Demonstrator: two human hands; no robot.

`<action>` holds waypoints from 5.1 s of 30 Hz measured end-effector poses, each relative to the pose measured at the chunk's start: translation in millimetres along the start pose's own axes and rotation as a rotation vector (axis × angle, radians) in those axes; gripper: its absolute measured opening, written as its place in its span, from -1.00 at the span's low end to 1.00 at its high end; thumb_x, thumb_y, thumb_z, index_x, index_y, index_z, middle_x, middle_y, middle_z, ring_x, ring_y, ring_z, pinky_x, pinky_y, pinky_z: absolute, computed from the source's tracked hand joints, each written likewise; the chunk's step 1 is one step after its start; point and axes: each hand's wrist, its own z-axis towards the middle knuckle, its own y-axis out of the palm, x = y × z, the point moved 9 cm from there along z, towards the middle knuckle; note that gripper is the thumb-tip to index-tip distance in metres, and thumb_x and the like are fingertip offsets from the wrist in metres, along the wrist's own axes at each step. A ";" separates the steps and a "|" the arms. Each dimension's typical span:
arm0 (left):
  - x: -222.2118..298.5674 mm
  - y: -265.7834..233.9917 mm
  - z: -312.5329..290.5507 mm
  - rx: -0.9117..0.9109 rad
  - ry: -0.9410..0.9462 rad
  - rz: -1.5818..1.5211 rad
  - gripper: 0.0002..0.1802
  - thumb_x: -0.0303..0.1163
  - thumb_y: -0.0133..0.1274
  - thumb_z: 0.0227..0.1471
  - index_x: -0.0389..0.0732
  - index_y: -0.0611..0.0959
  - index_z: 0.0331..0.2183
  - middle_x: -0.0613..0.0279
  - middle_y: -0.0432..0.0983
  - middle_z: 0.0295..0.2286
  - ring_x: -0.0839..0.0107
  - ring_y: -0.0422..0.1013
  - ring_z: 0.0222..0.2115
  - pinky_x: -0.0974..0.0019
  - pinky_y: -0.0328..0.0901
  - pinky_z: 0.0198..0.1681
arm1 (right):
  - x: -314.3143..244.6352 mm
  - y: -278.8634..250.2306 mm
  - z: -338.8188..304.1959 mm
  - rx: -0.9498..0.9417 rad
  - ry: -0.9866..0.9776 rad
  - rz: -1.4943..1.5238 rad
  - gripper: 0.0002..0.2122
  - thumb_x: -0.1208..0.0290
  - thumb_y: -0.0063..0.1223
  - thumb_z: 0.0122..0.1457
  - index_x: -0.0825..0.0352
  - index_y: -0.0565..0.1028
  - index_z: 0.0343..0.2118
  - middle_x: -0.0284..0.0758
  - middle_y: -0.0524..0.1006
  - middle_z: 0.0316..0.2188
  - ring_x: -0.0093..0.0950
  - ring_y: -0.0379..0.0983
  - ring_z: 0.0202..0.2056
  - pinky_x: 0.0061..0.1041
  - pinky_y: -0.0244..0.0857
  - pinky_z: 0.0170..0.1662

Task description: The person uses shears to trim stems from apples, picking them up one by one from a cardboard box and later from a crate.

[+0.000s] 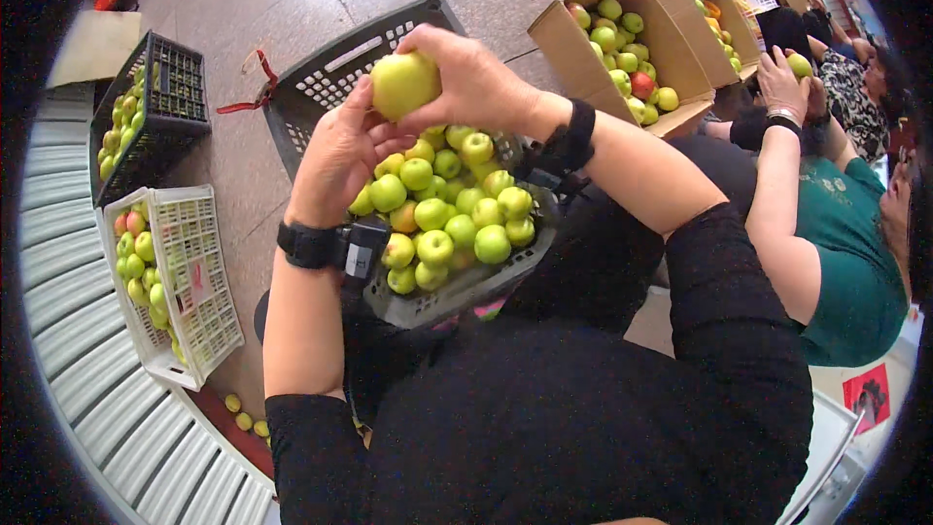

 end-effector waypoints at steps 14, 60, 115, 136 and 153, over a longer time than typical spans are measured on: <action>14.1 -25.7 8.2 0.217 0.001 -0.049 -0.55 -0.13 -0.11 0.14 -0.38 0.40 -0.17 0.01 0.42 -0.27 0.26 0.44 -0.28 0.31 0.37 -0.26 | 314.4 -171.5 -124.7 0.385 0.931 -0.505 -0.30 0.08 0.39 -0.38 0.43 0.36 -0.19 -0.11 0.50 -0.28 -0.31 0.46 -0.23 -0.42 0.32 -0.14; 42.1 -65.3 -17.9 0.295 0.222 0.032 -0.84 -0.45 -0.03 0.08 -0.30 0.46 -0.26 0.18 0.44 -0.40 0.39 0.39 -0.35 0.36 0.33 -0.30 | 160.2 53.2 6.3 -0.530 0.319 -0.168 -0.65 0.35 0.02 0.06 0.32 0.40 -0.07 -0.32 0.51 -0.22 -0.49 0.44 -0.27 -0.51 0.32 -0.17; -8.5 -5.0 -10.4 -0.065 0.069 0.020 -0.77 -0.35 -0.05 0.06 -0.33 0.51 -0.30 0.20 0.46 -0.35 0.39 0.43 -0.30 0.33 0.40 -0.26 | -45.6 14.4 -34.6 0.177 -0.173 -0.195 -0.40 0.47 0.30 -0.29 0.27 0.37 -0.05 -0.17 0.40 -0.18 -0.21 0.36 -0.13 -0.36 0.30 -0.07; 74.5 -98.8 -61.4 0.355 0.454 -0.480 -0.67 -0.21 -0.16 0.08 -0.27 0.43 -0.22 0.05 0.44 -0.34 0.17 0.44 -0.36 0.19 0.38 -0.32 | -22.9 91.7 59.6 0.060 -0.219 -0.298 -0.70 0.44 0.12 -0.09 0.36 0.41 -0.23 -0.15 0.43 -0.20 -0.16 0.38 -0.16 -0.32 0.30 -0.12; 101.4 -120.1 -97.0 0.453 0.689 -0.771 -0.70 -0.23 -0.04 0.00 -0.21 0.46 -0.25 0.23 0.46 -0.32 0.37 0.39 -0.30 0.24 0.29 -0.27 | 27.2 282.6 201.4 -0.907 -0.343 -1.208 -0.73 0.07 -0.11 0.07 0.08 0.58 -0.42 -0.49 0.57 -0.47 -0.53 0.53 -0.38 -0.42 0.32 -0.50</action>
